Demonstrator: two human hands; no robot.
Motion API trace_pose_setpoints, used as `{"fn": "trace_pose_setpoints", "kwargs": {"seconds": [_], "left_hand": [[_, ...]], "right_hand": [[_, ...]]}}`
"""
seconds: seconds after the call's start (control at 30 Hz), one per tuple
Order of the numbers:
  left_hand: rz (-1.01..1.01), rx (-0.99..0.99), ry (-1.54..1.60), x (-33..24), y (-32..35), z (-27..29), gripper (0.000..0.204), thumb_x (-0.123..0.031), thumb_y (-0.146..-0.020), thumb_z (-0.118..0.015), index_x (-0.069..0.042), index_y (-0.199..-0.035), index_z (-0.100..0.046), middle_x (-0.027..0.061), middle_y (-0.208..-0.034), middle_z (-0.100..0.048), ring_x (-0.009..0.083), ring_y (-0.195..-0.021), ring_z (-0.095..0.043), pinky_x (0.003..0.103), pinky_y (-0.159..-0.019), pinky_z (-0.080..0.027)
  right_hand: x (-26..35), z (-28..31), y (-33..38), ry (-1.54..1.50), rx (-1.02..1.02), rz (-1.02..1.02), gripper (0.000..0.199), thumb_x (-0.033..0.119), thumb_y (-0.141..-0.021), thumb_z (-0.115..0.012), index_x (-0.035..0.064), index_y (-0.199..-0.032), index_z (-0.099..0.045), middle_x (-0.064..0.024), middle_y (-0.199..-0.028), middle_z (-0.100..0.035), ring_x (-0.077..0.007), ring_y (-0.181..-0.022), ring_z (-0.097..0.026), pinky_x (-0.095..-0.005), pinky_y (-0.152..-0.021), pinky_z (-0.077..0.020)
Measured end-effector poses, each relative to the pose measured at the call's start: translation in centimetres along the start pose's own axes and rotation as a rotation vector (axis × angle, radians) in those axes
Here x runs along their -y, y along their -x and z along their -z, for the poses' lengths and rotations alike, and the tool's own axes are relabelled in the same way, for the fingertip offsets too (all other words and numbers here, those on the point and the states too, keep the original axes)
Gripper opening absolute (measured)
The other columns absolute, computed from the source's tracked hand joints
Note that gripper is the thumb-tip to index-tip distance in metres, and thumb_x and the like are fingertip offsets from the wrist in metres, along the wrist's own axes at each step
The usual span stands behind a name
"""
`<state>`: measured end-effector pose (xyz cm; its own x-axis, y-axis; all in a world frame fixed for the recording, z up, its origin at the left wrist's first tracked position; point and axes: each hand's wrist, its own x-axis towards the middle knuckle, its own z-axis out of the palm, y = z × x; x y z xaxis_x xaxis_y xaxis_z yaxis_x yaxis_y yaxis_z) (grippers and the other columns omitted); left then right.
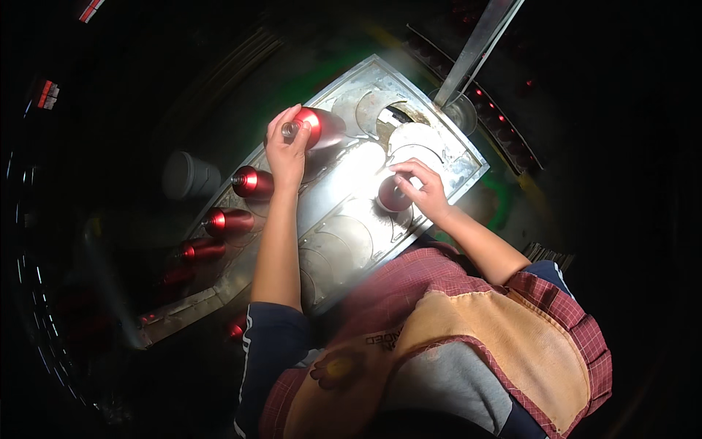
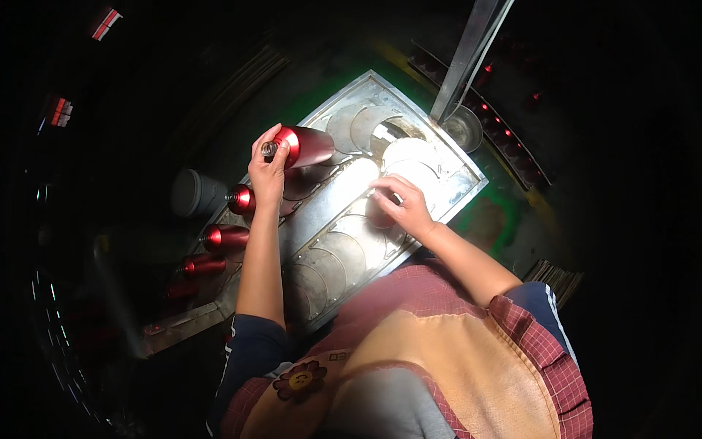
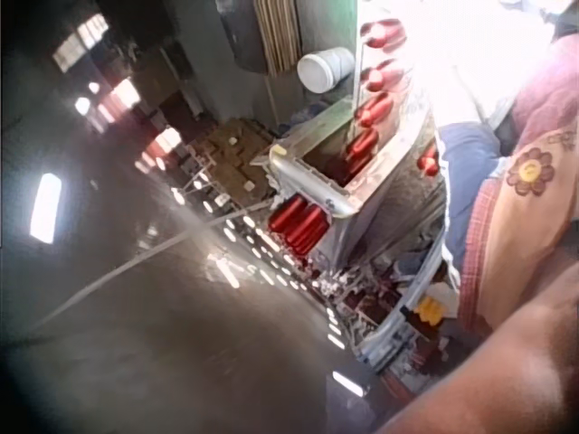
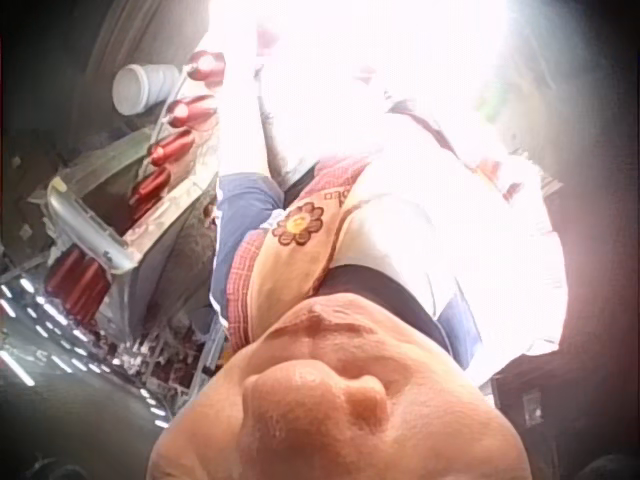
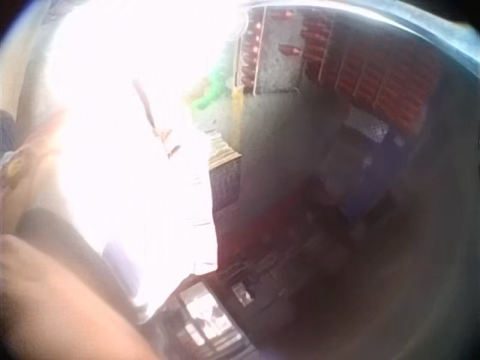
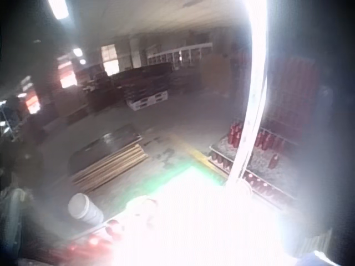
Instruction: The person repeatedly picks up red spray cans from a black tray, places them into a metal fixture with circular indentations, and then returns them to the tray. This cycle is performed multiple times without a visible final arrangement or change in state.
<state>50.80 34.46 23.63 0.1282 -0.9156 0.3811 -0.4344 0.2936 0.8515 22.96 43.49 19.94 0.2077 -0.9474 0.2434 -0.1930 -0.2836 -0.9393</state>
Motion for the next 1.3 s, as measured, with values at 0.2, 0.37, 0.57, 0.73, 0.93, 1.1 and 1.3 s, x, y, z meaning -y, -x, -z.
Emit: {"fn": "trace_pose_setpoints", "kwargs": {"seconds": [0.2, 0.37, 0.57, 0.73, 0.93, 1.1, 1.3], "left_hand": [[0.262, 0.161, -0.267, 11.0, -5.6, -7.2, 0.035, -0.026, -0.087, -0.071, -0.012, -0.119, -0.069, 0.0142, -0.124, -0.059, 0.0292, -0.114, -0.058, 0.035, -0.101, -0.044], [0.083, -0.197, -0.484, 2.7, -4.2, -4.9, 0.047, -0.012, -0.082, -0.072, -0.006, -0.128, -0.062, 0.0176, -0.126, -0.060, 0.0312, -0.111, -0.060, 0.041, -0.100, -0.045], [-0.439, 0.762, 1.101, -24.5, 7.1, -15.4, 0.032, -0.035, -0.084, -0.076, -0.005, -0.096, -0.071, 0.0154, -0.096, -0.068, 0.0327, -0.095, -0.065, 0.039, -0.074, -0.052], [-0.523, 1.462, 1.675, -38.8, 10.9, -29.3, 0.026, -0.029, -0.084, -0.076, -0.005, -0.094, -0.072, 0.0111, -0.092, -0.067, 0.0290, -0.084, -0.065, 0.034, -0.058, -0.040], [-0.629, 1.224, 1.702, -41.1, 5.4, -35.7, 0.022, -0.024, -0.084, -0.076, -0.004, -0.078, -0.069, 0.0065, -0.072, -0.061, 0.0208, -0.064, -0.060, 0.030, -0.051, -0.027], [-0.786, 1.046, 1.705, -39.7, -1.6, -38.7, 0.028, -0.020, -0.084, -0.077, -0.003, -0.064, -0.066, 0.0027, -0.055, -0.055, 0.0139, -0.047, -0.056, 0.026, -0.045, -0.017], [-0.663, 1.174, 1.724, -35.5, -7.8, -51.8, 0.028, -0.025, -0.085, -0.076, -0.006, -0.066, -0.068, 0.0037, -0.063, -0.060, 0.0154, -0.052, -0.057, 0.026, -0.044, -0.029]], "right_hand": [[0.7, 6.9, 7.1, 0.204, -0.158, -0.164, 0.017, 0.005, -0.089, -0.065, 0.0022, -0.106, -0.067, -0.0080, -0.094, -0.066, -0.0164, -0.086, -0.063, -0.0287, -0.079, -0.0492], [-0.5, 12.9, 13.4, 0.133, -0.313, -0.367, 0.016, 0.006, -0.091, -0.063, 0.0048, -0.106, -0.068, -0.0010, -0.087, -0.061, -0.0059, -0.067, -0.051, -0.0223, -0.062, -0.0448], [-4.6, 19.6, 13.8, -0.110, -0.268, -0.443, 0.019, 0.011, -0.092, -0.064, 0.0053, -0.109, -0.068, -0.0024, -0.091, -0.065, -0.0104, -0.073, -0.060, -0.0256, -0.070, -0.0502], [-6.0, 25.3, 10.7, -0.224, -0.137, -0.243, 0.020, 0.008, -0.090, -0.064, 0.0017, -0.109, -0.066, -0.0063, -0.098, -0.066, -0.0128, -0.086, -0.061, -0.0280, -0.077, -0.0509], [-7.7, 34.2, 8.6, -0.264, -0.103, -0.259, 0.020, 0.006, -0.092, -0.062, 0.0029, -0.111, -0.067, -0.0057, -0.107, -0.068, -0.0116, -0.095, -0.063, -0.0266, -0.083, -0.0504], [-10.2, 41.7, 10.6, -0.290, -0.136, -0.318, 0.019, 0.008, -0.093, -0.059, 0.0054, -0.109, -0.066, -0.0051, -0.098, -0.067, -0.0125, -0.090, -0.062, -0.0275, -0.083, -0.0499], [-17.0, 51.4, 12.1, -0.062, -0.027, -0.308, 0.020, 0.011, -0.095, -0.062, 0.0048, -0.114, -0.066, -0.0059, -0.109, -0.068, -0.0163, -0.098, -0.065, -0.0291, -0.086, -0.0518]]}}
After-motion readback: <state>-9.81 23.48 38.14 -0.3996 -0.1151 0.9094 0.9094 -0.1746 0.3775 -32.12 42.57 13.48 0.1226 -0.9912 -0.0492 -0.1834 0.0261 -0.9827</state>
